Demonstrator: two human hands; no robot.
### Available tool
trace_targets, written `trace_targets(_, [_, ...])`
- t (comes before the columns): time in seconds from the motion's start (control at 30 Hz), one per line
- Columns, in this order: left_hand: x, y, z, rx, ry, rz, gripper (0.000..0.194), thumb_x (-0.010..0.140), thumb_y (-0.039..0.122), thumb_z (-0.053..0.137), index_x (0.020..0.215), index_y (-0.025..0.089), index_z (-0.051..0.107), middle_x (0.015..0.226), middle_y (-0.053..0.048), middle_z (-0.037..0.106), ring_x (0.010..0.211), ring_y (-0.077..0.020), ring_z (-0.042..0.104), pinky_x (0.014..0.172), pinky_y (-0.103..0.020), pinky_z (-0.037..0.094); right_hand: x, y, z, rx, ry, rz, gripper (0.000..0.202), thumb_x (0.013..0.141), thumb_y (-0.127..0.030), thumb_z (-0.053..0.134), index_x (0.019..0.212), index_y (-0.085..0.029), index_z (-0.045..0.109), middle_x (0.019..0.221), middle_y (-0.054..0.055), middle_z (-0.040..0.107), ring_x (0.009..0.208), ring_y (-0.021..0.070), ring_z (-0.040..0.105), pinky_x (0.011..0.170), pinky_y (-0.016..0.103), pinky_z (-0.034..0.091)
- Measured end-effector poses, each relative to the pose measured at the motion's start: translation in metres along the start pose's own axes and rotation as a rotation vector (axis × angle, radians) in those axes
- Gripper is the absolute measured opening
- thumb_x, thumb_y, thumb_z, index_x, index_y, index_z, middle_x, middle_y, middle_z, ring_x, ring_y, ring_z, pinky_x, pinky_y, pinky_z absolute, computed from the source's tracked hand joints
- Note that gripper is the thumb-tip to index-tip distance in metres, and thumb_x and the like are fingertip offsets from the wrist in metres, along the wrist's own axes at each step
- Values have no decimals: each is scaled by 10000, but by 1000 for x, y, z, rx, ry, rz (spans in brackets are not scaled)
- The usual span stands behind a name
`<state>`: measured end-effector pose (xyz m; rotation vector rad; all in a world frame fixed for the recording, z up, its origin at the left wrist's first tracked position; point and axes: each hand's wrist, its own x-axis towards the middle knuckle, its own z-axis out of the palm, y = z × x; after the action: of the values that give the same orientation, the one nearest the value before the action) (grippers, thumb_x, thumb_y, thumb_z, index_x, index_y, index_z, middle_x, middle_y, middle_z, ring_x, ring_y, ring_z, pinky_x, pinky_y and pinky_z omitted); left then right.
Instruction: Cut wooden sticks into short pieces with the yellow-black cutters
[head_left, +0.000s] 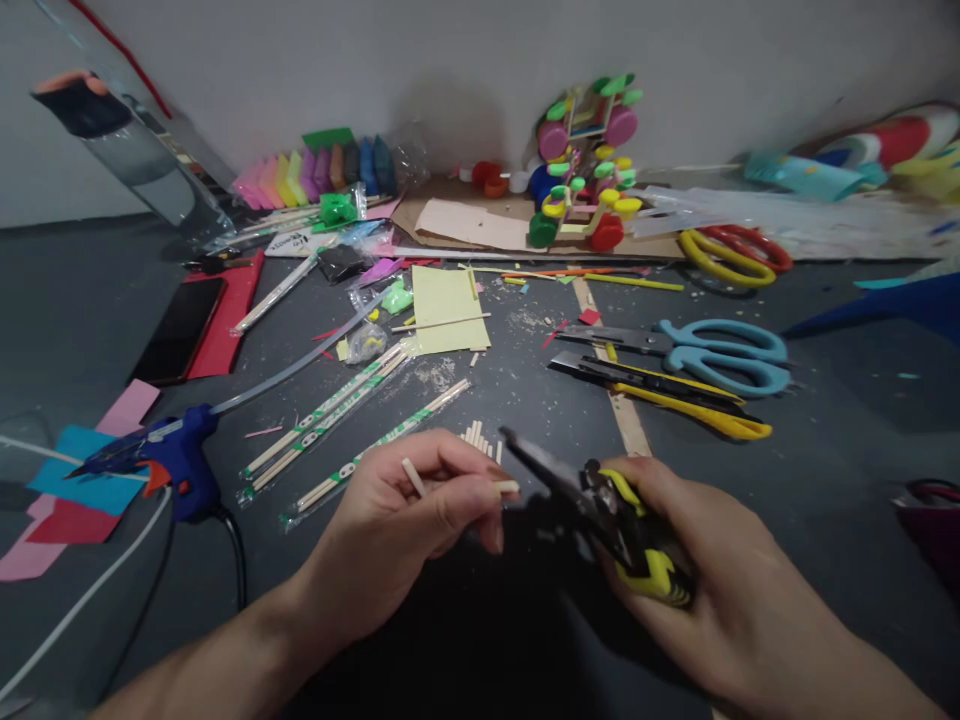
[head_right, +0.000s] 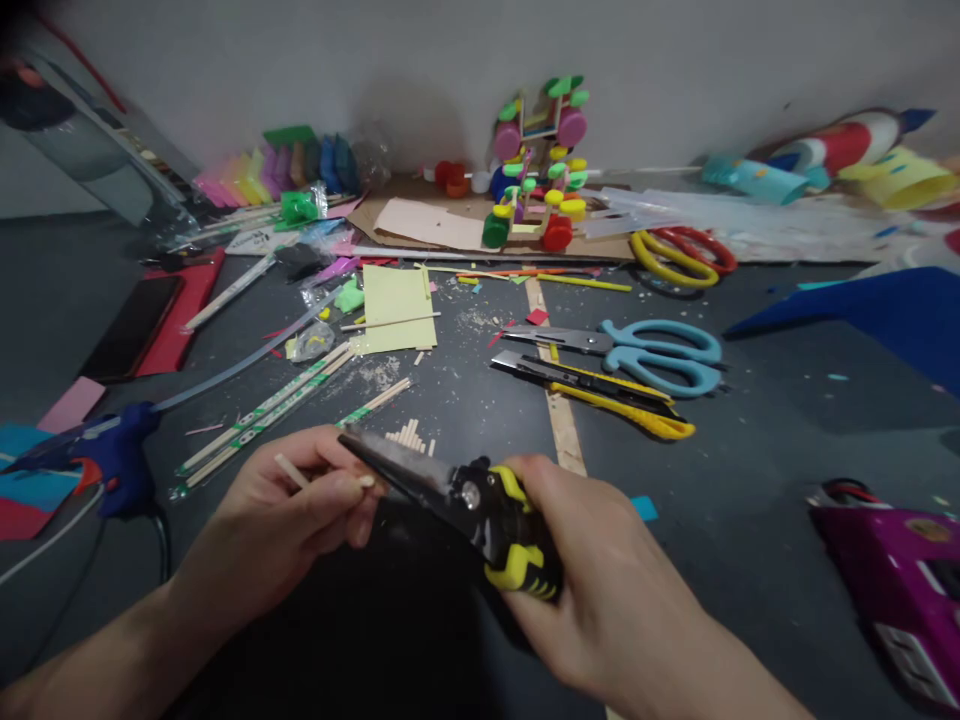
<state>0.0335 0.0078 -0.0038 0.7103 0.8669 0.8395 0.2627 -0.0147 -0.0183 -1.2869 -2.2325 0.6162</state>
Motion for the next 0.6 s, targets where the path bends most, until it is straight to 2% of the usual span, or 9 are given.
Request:
trace_targets(0.17, [1, -1, -1, -64, 17, 27, 77, 798, 224, 762, 755, 175, 721, 562, 3, 671, 424, -29, 322, 413, -171, 184, 3, -1, 0, -7, -27, 5, 203, 822, -210, 539, 1013, -243, 479, 788, 3, 640, 611, 158, 621, 519, 259, 501])
trace_targets(0.23, [2, -2, -1, -113, 21, 45, 50, 790, 180, 765, 755, 182, 730, 585, 1, 693, 434, -25, 388, 417, -149, 221, 4, -2, 0, -13, -48, -8, 182, 821, -222, 530, 991, -243, 471, 790, 9, 637, 619, 165, 622, 509, 265, 496])
trace_targets(0.4, [4, -3, 0, -201, 3, 106, 121, 786, 69, 747, 739, 180, 755, 654, 4, 733, 547, -33, 604, 468, -97, 345, 5, -4, 1, -47, -76, -14, 168, 809, -205, 505, 970, -233, 470, 802, 24, 643, 635, 177, 630, 515, 283, 498])
trace_targets(0.6, [3, -4, 2, -156, 29, 126, 114, 780, 73, 751, 711, 164, 750, 630, 4, 743, 561, -54, 640, 543, -119, 444, 1, -2, 1, -79, -83, -13, 139, 813, -209, 515, 940, -235, 467, 740, 1, 632, 582, 161, 617, 483, 261, 478])
